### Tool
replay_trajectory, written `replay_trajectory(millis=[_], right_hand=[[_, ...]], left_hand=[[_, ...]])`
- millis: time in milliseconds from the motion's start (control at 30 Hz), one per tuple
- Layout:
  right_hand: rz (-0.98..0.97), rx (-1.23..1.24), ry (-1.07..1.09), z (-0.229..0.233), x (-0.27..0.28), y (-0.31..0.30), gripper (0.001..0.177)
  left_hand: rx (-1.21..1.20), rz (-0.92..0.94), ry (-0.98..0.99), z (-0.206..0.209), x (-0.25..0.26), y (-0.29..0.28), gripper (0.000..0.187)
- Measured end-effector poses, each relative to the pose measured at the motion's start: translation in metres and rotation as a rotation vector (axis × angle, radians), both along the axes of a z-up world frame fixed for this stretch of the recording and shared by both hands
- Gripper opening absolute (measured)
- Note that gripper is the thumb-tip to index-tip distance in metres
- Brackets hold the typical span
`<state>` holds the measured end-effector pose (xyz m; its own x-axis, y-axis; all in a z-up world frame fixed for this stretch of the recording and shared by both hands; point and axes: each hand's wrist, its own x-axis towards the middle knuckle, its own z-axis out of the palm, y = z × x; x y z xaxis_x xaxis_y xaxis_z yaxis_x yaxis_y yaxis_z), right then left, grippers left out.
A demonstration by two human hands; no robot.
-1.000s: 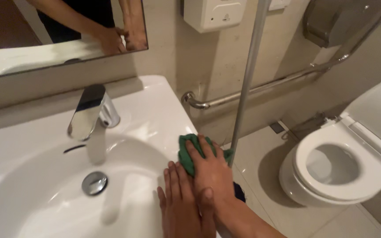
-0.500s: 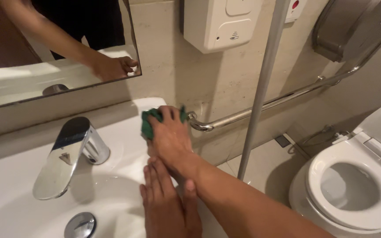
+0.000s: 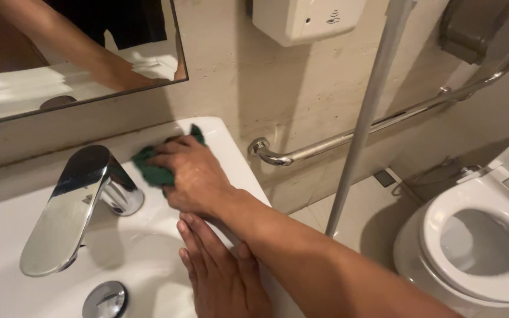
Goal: The person cleans a white ceramic sink and its edges with a green cloth, wiping the top surface, the underside of the basin, and the surrounding fixtures.
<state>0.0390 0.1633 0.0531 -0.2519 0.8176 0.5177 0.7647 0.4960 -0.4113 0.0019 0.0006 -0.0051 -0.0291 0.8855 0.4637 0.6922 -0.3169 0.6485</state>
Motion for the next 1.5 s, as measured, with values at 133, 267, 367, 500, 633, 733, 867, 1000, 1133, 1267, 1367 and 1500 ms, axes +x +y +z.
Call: replay_trajectory(millis=[133, 267, 367, 500, 633, 733, 867, 1000, 1133, 1267, 1367, 1500], right_hand=[[0.265, -0.004, -0.013, 0.001, 0.003, 0.009, 0.053], [0.124, 0.057, 0.043, -0.001, 0.024, -0.004, 0.045], [-0.132, -0.029, 0.001, 0.008, 0.043, -0.02, 0.05], [-0.248, -0.017, -0.019, 0.008, 0.045, -0.065, 0.05], [-0.322, 0.013, -0.069, 0.003, 0.043, -0.076, 0.055], [-0.264, 0.082, -0.057, 0.002, 0.038, -0.036, 0.045], [-0.18, 0.11, -0.044, -0.002, 0.043, -0.032, 0.045], [-0.011, 0.043, -0.047, -0.003, 0.058, -0.067, 0.045], [-0.201, -0.011, -0.025, -0.003, 0.018, -0.027, 0.043], [-0.054, 0.016, -0.043, -0.008, -0.01, -0.017, 0.054], [0.101, 0.005, 0.031, -0.009, 0.005, -0.04, 0.039], [0.092, -0.061, -0.048, 0.006, 0.018, -0.049, 0.046]], left_hand=[[0.014, 0.0, 0.043, 0.005, -0.001, 0.002, 0.081], [-0.016, -0.034, 0.155, 0.015, -0.008, 0.005, 0.088], [-0.064, -0.074, 0.261, 0.025, -0.02, 0.011, 0.092], [-0.015, -0.189, 0.335, 0.036, -0.038, 0.012, 0.1], [-0.044, -0.255, 0.357, 0.053, -0.05, 0.014, 0.103], [-0.102, -0.277, 0.367, 0.068, -0.052, 0.013, 0.094], [-0.135, -0.327, 0.375, 0.078, -0.057, 0.007, 0.097], [-0.1, -0.346, 0.351, 0.08, -0.06, 0.007, 0.103], [-0.055, -0.3, 0.369, 0.074, -0.064, 0.003, 0.109], [-0.055, -0.092, 0.305, 0.074, -0.063, -0.011, 0.123], [-0.078, -0.027, 0.285, 0.078, -0.059, -0.015, 0.126], [-0.042, 0.008, 0.284, 0.079, -0.061, -0.01, 0.133]])
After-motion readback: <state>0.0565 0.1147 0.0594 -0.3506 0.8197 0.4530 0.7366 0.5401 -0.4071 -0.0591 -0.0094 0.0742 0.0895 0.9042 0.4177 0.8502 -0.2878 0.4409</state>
